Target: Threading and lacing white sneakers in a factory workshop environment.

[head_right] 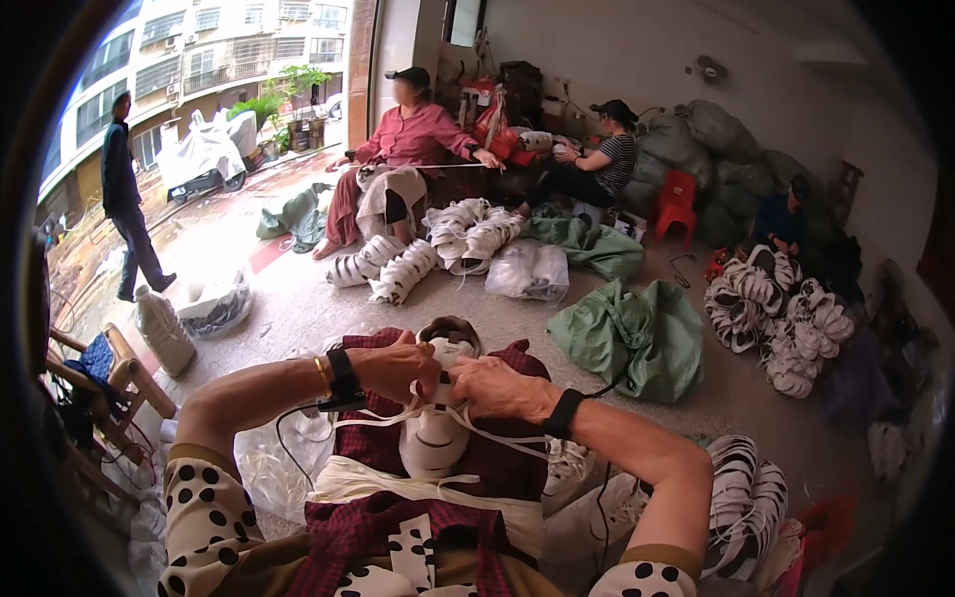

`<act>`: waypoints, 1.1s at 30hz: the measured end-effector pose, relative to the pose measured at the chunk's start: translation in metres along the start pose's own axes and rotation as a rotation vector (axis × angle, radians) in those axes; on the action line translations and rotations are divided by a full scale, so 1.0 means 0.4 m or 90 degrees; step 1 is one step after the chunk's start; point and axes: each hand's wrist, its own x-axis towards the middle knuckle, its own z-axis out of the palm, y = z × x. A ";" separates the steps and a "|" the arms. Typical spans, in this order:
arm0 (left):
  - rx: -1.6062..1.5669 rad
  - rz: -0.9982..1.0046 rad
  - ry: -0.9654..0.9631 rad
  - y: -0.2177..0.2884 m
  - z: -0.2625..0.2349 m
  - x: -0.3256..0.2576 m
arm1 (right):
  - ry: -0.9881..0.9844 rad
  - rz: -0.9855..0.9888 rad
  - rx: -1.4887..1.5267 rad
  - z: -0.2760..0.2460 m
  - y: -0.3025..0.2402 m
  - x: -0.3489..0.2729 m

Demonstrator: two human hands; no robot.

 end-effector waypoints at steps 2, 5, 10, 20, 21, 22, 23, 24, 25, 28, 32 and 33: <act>0.038 -0.005 0.004 0.001 0.011 -0.023 | 0.029 -0.008 0.011 0.008 -0.002 0.004; 0.073 -0.003 0.020 -0.019 0.041 -0.026 | 0.090 -0.017 -0.014 0.037 0.009 0.003; 0.044 0.002 0.048 -0.021 0.069 -0.017 | -0.006 0.048 0.085 0.035 0.026 -0.018; 0.126 -0.206 -0.094 -0.001 0.076 0.081 | -0.100 0.054 0.313 -0.033 0.011 0.033; 0.154 -0.183 -0.061 0.010 0.080 0.072 | -0.145 0.158 0.185 -0.041 -0.034 0.056; 0.153 -0.185 -0.070 0.019 0.079 0.066 | -0.185 0.263 0.057 -0.039 -0.059 0.069; 0.132 -0.231 -0.059 0.035 0.070 0.044 | -0.185 0.248 0.064 -0.025 -0.059 0.085; 0.113 -0.276 -0.049 0.043 0.066 0.027 | -0.140 0.242 0.031 -0.008 -0.056 0.101; 0.112 -0.287 -0.057 0.040 0.075 0.015 | -0.093 0.236 -0.002 0.008 -0.053 0.115; 0.068 -0.308 0.009 0.035 0.079 0.033 | -0.080 0.294 0.061 0.012 -0.036 0.106; 0.100 -0.296 0.014 0.064 0.063 0.095 | 0.038 0.392 0.033 0.064 -0.027 0.049; 0.119 -0.268 0.011 0.079 0.057 0.121 | 0.184 0.357 0.019 0.113 -0.006 0.038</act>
